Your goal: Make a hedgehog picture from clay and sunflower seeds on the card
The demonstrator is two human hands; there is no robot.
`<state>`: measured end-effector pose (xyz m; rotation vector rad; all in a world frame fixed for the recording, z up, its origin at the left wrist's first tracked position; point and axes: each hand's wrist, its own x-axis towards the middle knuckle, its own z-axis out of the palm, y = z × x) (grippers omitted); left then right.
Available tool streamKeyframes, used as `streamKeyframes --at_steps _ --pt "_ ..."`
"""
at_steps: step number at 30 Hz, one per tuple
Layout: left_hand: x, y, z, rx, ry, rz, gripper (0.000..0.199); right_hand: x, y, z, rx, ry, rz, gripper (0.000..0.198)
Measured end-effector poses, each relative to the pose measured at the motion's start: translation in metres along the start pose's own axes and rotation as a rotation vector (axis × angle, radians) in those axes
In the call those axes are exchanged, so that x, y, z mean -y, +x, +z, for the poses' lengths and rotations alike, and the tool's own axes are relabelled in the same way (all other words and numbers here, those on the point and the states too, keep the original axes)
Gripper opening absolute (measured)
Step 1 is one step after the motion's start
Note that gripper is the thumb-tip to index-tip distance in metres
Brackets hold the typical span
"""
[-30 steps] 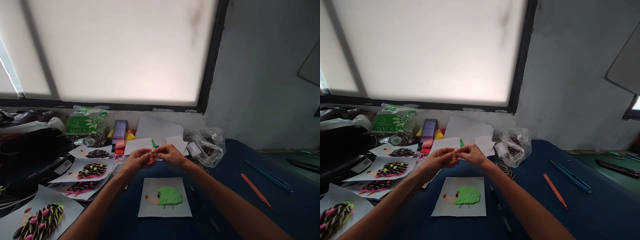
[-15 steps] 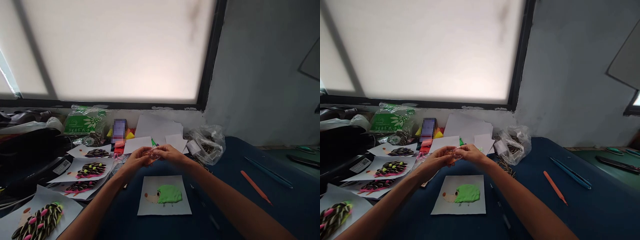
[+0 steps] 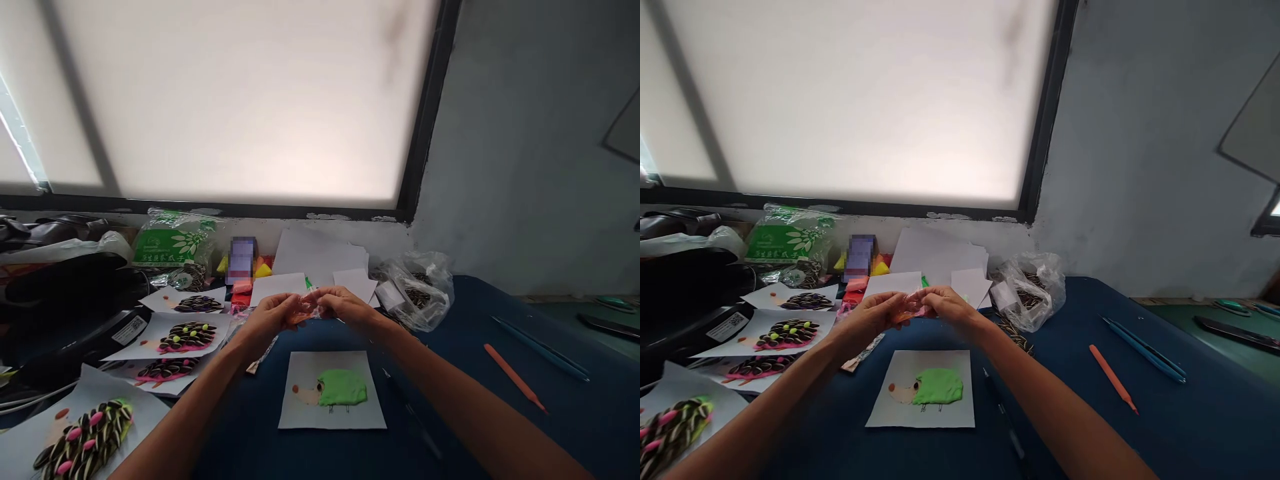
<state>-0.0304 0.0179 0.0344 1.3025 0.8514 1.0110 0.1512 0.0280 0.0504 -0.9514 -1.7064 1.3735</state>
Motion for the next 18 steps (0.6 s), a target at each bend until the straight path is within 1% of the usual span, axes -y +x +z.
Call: streamKeyframes --at_steps 4,7,11,14,16,18 --pt "-0.0032 -0.0003 0.0067 0.037 0.103 0.06 0.044 -0.0012 -0.0006 0.0026 -0.011 -0.007 -0.003 0.021" --pt "-0.0044 -0.0006 0.0096 0.048 0.113 0.098 0.043 -0.0015 0.0 0.0023 -0.031 0.006 -0.01 0.021" --pt "-0.0027 -0.0001 0.0078 0.019 0.082 0.074 0.042 -0.001 -0.0009 0.002 -0.034 0.024 -0.006 0.021" --pt "-0.0004 0.0008 0.0052 -0.025 0.075 0.049 0.04 -0.003 -0.0011 0.0026 -0.037 0.036 0.021 0.022" --pt "0.0 0.0011 0.0042 -0.032 0.074 0.035 0.039 -0.0044 -0.0005 0.0023 -0.04 0.038 0.039 0.022" --pt "-0.0006 0.0011 0.0039 -0.037 0.067 0.02 0.036 -0.0045 -0.0002 0.001 -0.038 0.04 0.053 0.018"
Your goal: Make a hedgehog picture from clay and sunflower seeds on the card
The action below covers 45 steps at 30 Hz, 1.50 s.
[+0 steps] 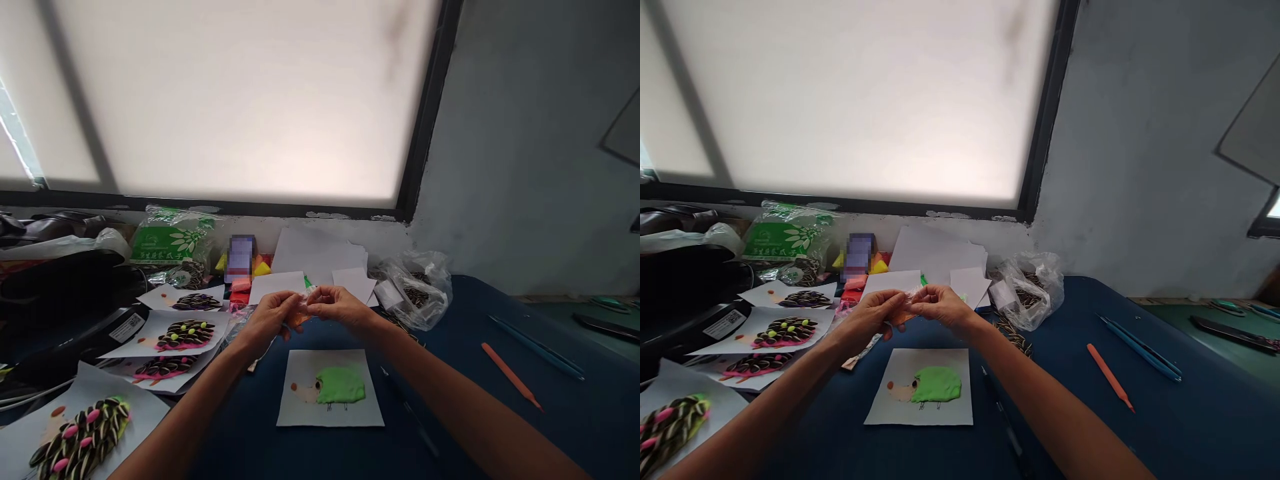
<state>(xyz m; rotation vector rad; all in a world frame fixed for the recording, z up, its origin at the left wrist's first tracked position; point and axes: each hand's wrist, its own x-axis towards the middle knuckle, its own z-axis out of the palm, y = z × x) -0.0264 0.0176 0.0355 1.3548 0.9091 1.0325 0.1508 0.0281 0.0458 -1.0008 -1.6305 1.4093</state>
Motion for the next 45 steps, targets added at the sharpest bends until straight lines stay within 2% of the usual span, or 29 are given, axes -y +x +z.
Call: streamKeyframes --at_steps 2,8,12,19,25,30,37,45 --pt "-0.001 0.0 0.0 -0.017 -0.009 -0.021 0.033 0.002 0.0 -0.002 0.019 0.009 0.016 0.015" --pt "0.0 0.0 0.0 -0.06 -0.037 -0.071 0.022 0.007 -0.003 -0.011 0.129 0.065 0.06 0.029" --pt "0.003 0.0 -0.001 -0.024 -0.051 -0.047 0.024 0.006 -0.003 -0.015 0.165 0.07 0.062 0.022" --pt "-0.001 -0.001 0.001 -0.02 -0.055 -0.062 0.021 0.001 -0.002 -0.016 0.168 0.077 0.044 0.031" --pt "-0.003 -0.002 0.001 -0.028 -0.05 -0.072 0.017 -0.004 0.002 -0.015 0.139 0.044 0.025 0.028" --pt "-0.001 -0.002 0.0 0.0 -0.043 -0.046 0.02 -0.003 0.001 -0.016 0.133 0.021 0.02 0.028" --pt "0.006 0.0 -0.002 0.038 -0.047 -0.021 0.034 0.006 -0.004 -0.017 0.246 0.023 0.037 0.03" --pt "0.0 -0.002 -0.001 0.039 0.003 -0.031 0.043 0.004 -0.002 -0.014 0.154 -0.035 0.013 0.031"
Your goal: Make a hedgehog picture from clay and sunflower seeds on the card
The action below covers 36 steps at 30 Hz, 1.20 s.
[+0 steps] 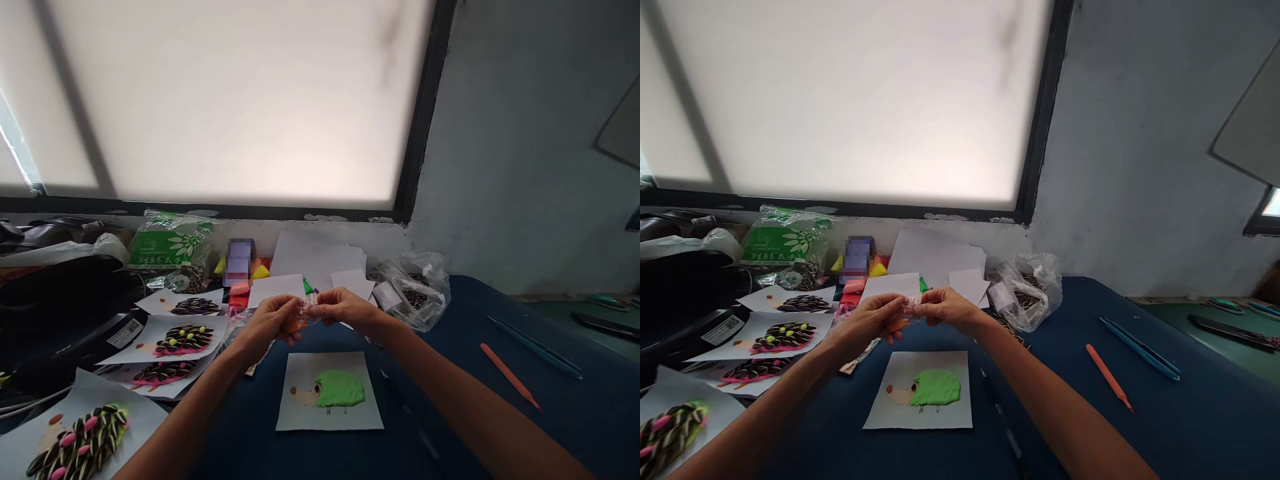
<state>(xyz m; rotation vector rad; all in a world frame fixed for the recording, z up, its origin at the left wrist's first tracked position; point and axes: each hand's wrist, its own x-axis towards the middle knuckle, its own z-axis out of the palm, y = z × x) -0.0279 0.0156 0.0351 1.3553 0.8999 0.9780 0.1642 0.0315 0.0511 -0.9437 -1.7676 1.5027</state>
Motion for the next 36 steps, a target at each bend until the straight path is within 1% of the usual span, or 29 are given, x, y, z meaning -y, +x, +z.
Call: streamKeyframes --at_steps 3,6,14,18,23,30,33,36 --pt "-0.002 -0.001 0.001 -0.031 0.003 -0.008 0.045 -0.004 0.003 0.001 -0.065 -0.039 -0.016 0.03" --pt "-0.002 0.0 0.001 -0.054 0.007 -0.017 0.046 -0.007 0.005 0.0 -0.088 -0.06 -0.017 0.029" --pt "-0.002 -0.001 0.001 -0.003 -0.004 -0.018 0.052 0.004 -0.004 0.002 0.035 -0.051 0.006 0.03" --pt "-0.001 -0.001 0.002 0.01 -0.011 -0.02 0.055 0.007 -0.006 0.001 0.06 -0.053 0.012 0.028" --pt "0.002 0.0 0.0 0.018 -0.005 -0.026 0.057 0.011 -0.008 0.0 0.103 -0.072 0.031 0.03" --pt "-0.003 -0.003 0.003 0.026 0.031 -0.048 0.052 0.001 -0.001 0.0 0.032 -0.119 0.012 0.019" --pt "-0.005 -0.004 0.004 0.006 0.055 -0.075 0.051 -0.004 0.003 0.001 -0.007 -0.139 0.002 0.018" --pt "-0.005 -0.005 0.002 -0.013 0.085 -0.078 0.049 -0.004 0.003 0.001 -0.008 -0.152 -0.002 0.018"
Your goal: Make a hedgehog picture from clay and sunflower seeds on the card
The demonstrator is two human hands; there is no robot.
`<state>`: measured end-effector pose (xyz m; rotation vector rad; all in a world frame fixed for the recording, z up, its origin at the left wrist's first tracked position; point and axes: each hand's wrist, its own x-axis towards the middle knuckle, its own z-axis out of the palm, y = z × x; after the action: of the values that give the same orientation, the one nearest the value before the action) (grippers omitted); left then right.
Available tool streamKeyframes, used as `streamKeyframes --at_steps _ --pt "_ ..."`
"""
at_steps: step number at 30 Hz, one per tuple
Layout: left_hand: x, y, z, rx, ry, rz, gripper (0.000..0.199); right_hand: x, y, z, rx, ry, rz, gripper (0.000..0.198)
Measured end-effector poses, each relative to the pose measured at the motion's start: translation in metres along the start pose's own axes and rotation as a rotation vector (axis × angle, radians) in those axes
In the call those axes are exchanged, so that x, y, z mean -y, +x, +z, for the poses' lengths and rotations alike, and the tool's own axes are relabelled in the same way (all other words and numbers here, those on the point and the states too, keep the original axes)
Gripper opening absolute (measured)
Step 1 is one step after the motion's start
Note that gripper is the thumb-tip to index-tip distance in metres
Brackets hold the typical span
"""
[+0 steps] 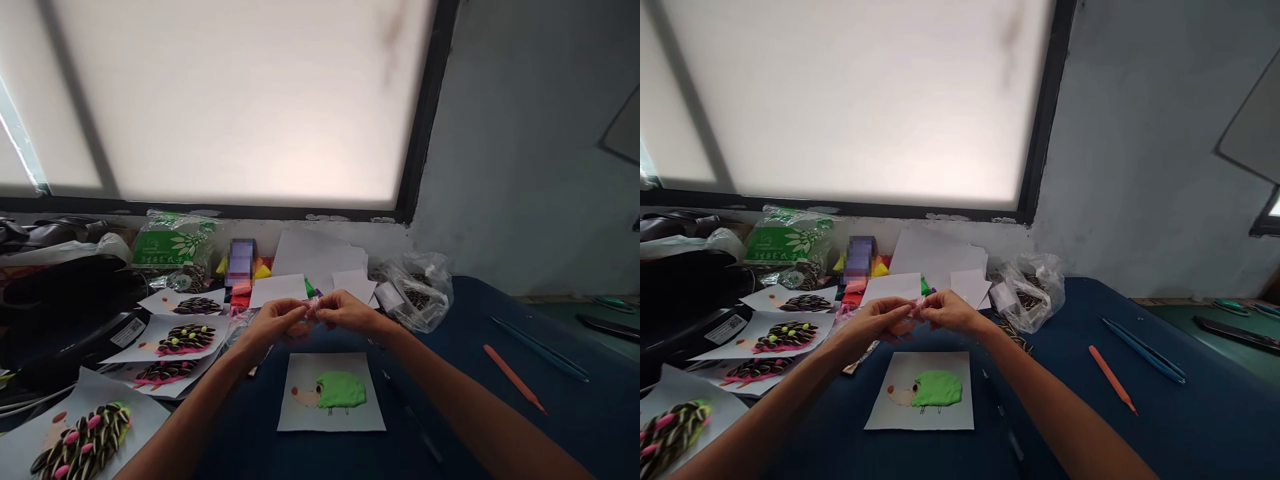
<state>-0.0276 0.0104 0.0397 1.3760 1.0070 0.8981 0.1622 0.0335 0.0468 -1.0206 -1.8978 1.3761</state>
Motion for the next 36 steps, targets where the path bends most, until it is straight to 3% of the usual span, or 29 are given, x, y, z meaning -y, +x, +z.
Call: streamKeyframes --at_steps 5,8,15,24,29,36 --pt "0.003 0.004 -0.002 -0.028 0.023 0.119 0.038 0.007 -0.005 0.0 0.074 -0.018 0.005 0.016" --pt "0.002 0.005 -0.001 -0.03 -0.019 0.118 0.036 0.009 -0.005 0.002 0.089 -0.03 -0.001 0.009" --pt "0.002 0.006 0.001 -0.069 -0.096 0.087 0.042 0.004 0.0 0.008 -0.012 -0.048 -0.014 0.012" --pt "0.005 0.003 0.001 0.066 -0.138 0.084 0.038 0.003 0.0 0.005 -0.053 -0.099 0.015 0.01" --pt "0.008 0.003 -0.01 0.158 -0.204 0.046 0.067 0.005 -0.001 0.0 -0.084 -0.098 0.024 0.019" --pt "0.006 0.001 -0.007 0.157 -0.182 -0.002 0.064 0.006 -0.002 0.002 -0.065 -0.108 0.031 0.017"
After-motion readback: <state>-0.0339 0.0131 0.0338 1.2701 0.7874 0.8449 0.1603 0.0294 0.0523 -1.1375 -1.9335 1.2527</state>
